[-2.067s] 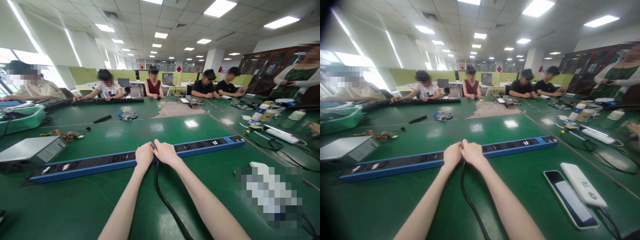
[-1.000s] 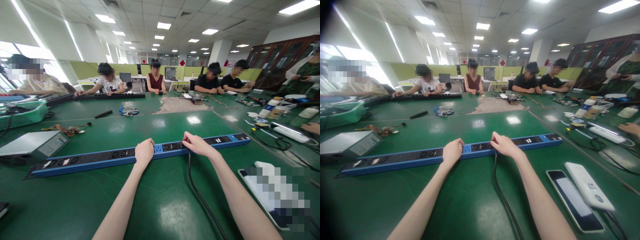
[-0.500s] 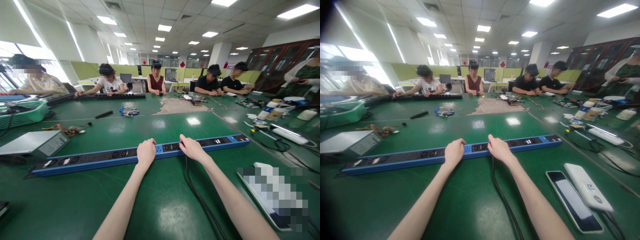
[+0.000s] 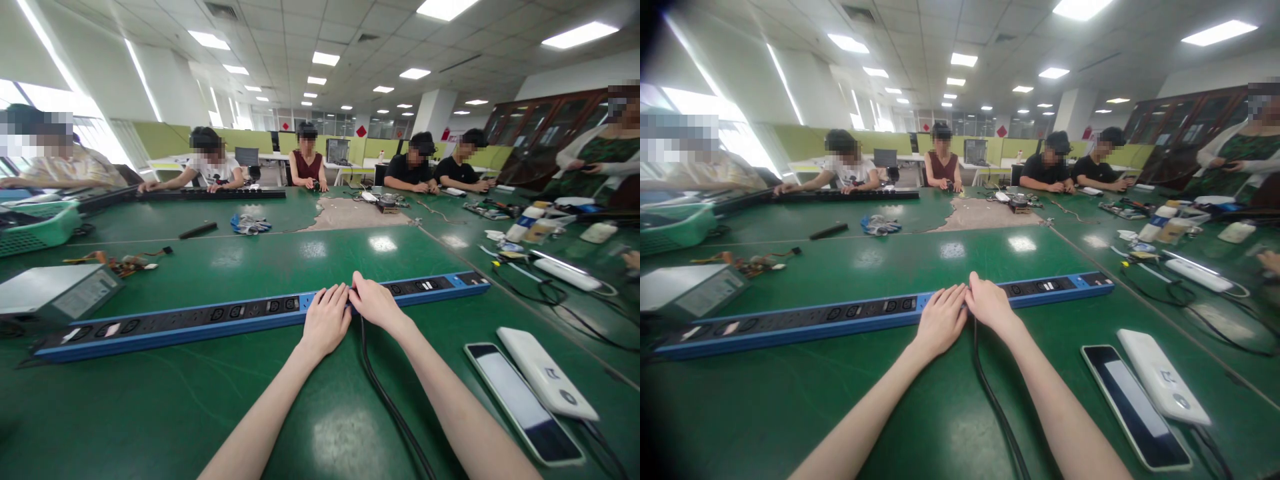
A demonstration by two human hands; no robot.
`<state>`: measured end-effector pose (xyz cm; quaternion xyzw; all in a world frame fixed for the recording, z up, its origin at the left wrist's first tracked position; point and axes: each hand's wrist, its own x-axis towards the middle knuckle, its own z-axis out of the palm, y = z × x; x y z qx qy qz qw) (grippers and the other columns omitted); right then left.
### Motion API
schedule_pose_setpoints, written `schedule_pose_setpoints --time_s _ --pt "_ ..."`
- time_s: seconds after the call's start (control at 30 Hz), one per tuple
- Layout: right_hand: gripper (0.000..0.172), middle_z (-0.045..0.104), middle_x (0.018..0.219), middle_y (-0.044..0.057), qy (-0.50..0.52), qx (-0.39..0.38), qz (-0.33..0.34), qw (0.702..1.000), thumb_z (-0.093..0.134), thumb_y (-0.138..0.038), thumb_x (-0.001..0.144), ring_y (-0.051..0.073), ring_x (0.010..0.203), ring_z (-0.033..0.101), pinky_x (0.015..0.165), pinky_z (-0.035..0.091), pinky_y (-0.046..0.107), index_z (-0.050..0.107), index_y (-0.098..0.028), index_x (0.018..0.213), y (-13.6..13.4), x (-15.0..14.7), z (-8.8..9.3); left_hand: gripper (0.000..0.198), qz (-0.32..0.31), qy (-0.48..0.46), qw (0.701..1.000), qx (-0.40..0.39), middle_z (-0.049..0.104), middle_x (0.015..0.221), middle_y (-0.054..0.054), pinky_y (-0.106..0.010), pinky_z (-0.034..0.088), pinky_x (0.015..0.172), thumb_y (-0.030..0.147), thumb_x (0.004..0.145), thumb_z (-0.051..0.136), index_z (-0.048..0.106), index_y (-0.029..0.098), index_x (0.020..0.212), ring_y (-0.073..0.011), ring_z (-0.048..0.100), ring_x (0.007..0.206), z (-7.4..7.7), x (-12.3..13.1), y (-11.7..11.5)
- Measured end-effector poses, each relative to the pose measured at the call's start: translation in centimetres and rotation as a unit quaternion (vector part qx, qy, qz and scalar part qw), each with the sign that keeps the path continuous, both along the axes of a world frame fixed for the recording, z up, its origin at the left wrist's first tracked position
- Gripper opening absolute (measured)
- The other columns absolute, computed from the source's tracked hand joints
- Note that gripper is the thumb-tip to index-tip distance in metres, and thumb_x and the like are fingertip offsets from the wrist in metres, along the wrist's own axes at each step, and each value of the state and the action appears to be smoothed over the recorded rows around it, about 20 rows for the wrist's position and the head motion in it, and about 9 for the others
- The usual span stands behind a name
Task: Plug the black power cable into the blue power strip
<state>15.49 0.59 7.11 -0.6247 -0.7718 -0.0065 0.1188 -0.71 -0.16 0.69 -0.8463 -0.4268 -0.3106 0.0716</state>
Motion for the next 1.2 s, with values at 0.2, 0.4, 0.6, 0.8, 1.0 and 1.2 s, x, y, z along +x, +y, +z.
schedule_pose_setpoints --time_s 0.2,0.4,0.6,0.8,1.0,1.2 --pt "0.02 0.071 0.097 0.008 0.009 0.01 0.011 1.0 0.042 -0.04 0.101 0.022 0.089 0.067 0.068 0.036 0.027 0.048 -0.022 0.108 0.2 0.1 -0.1 0.05 0.008 0.011 1.0 0.002 0.049 0.154 -0.007 -0.046 0.03 0.122 0.031 0.102 0.04 0.048 0.021 0.15 -0.0236 0.045 0.143 0.1 0.2 0.0" --pt "0.018 0.069 0.088 0.002 0.15 0.081 -0.011 0.985 0.043 -0.041 0.1 0.018 0.077 0.063 0.065 0.036 0.026 0.051 -0.025 0.102 0.5 4.2 4.0 0.051 0.011 0.007 1.0 0.003 0.049 0.155 -0.007 -0.047 0.032 0.121 0.032 0.103 0.04 0.046 0.022 0.152 -0.0238 0.045 0.142 0.1 0.4 0.0" --pt "0.022 0.066 0.076 -0.001 0.143 0.088 -0.034 0.985 0.049 -0.047 0.096 0.017 0.067 0.057 0.062 0.034 0.026 0.055 -0.026 0.097 0.0 11.6 6.1 0.051 0.012 0.002 1.0 0.0 0.048 0.155 -0.006 -0.046 0.033 0.12 0.032 0.102 0.04 0.045 0.024 0.152 -0.0238 0.045 0.143 0.0 0.5 0.1" --pt "0.019 0.062 0.068 -0.003 0.106 -0.01 -0.016 0.994 0.055 -0.041 0.091 0.015 0.062 0.056 0.06 0.032 0.024 0.059 -0.025 0.101 1.3 13.4 2.8 0.051 0.01 0.002 1.0 -0.006 0.049 0.155 -0.006 -0.046 0.033 0.12 0.032 0.102 0.04 0.046 0.024 0.152 -0.0241 0.045 0.142 0.1 0.7 0.0" --pt "0.025 0.065 0.071 -0.002 0.103 0.001 -0.017 0.995 0.055 -0.044 0.09 0.014 0.065 0.057 0.06 0.032 0.024 0.071 -0.027 0.097 2.4 10.4 1.4 0.051 0.011 0.005 1.0 -0.007 0.048 0.155 -0.006 -0.045 0.033 0.12 0.032 0.102 0.041 0.046 0.024 0.152 -0.0241 0.045 0.142 0.2 0.7 -0.1" --pt "0.031 0.069 0.076 0.0 0.208 -0.126 0.055 0.969 0.048 -0.03 0.09 0.015 0.068 0.063 0.065 0.044 0.025 0.069 -0.022 0.111 1.6 12.1 2.3 0.051 0.012 0.011 1.0 -0.001 0.049 0.154 -0.006 -0.045 0.035 0.119 0.033 0.102 0.041 0.047 0.024 0.152 -0.0238 0.046 0.141 0.2 0.6 -0.2"
